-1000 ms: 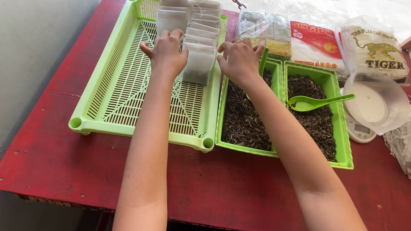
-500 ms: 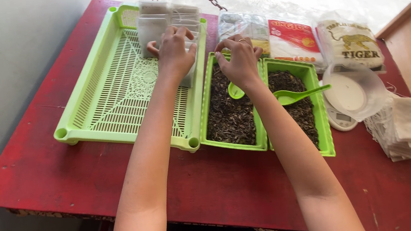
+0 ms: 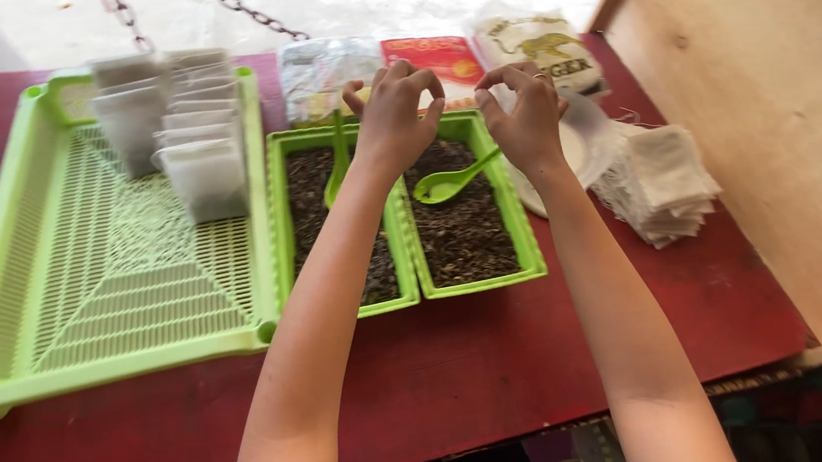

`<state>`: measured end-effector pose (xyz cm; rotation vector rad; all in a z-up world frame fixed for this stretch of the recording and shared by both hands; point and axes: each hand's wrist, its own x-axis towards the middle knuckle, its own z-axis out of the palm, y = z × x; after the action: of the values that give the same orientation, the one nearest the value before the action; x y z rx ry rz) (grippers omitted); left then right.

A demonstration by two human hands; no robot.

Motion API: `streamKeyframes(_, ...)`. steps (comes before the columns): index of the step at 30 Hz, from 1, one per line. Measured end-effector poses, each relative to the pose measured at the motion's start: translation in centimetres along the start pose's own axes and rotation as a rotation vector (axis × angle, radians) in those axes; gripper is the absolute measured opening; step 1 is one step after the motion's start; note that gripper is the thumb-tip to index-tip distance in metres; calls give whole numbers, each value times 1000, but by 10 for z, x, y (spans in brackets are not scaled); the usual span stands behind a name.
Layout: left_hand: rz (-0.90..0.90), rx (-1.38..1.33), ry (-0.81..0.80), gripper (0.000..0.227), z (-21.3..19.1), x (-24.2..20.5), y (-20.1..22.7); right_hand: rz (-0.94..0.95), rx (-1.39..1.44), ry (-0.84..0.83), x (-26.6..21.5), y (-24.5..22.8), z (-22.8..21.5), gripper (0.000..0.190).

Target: The person fills white tea bags with loose tea leaves using a green plastic scoop. They open the bags, scoop the leaves from green trays, and place the filled bags onto a digital scale before moving them to a green tray.

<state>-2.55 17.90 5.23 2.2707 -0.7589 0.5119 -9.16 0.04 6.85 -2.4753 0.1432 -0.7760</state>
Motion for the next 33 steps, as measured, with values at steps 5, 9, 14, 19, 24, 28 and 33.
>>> streamKeyframes(5,51,-105,-47,10,72,19,49,43,-86,85,-3,74,-46,6)
streamKeyframes(9,178,-98,-84,7,113,28,94,109,-158,159,-19,119,-81,5)
streamKeyframes(14,278,-96,-110,3,156,31,156,238,-245,182,-39,187,-113,6)
streamKeyframes(19,324,-35,-148,6,231,22,189,336,-319,160,-60,247,-128,6)
streamKeyframes(24,243,149,-145,10,262,4,204,474,-441,96,-77,266,-131,23)
streamKeyframes(28,213,250,-128,12,282,-4,199,494,-414,81,-79,258,-129,30)
streamKeyframes(33,217,340,-95,12,279,-6,201,447,-407,137,-77,272,-123,18)
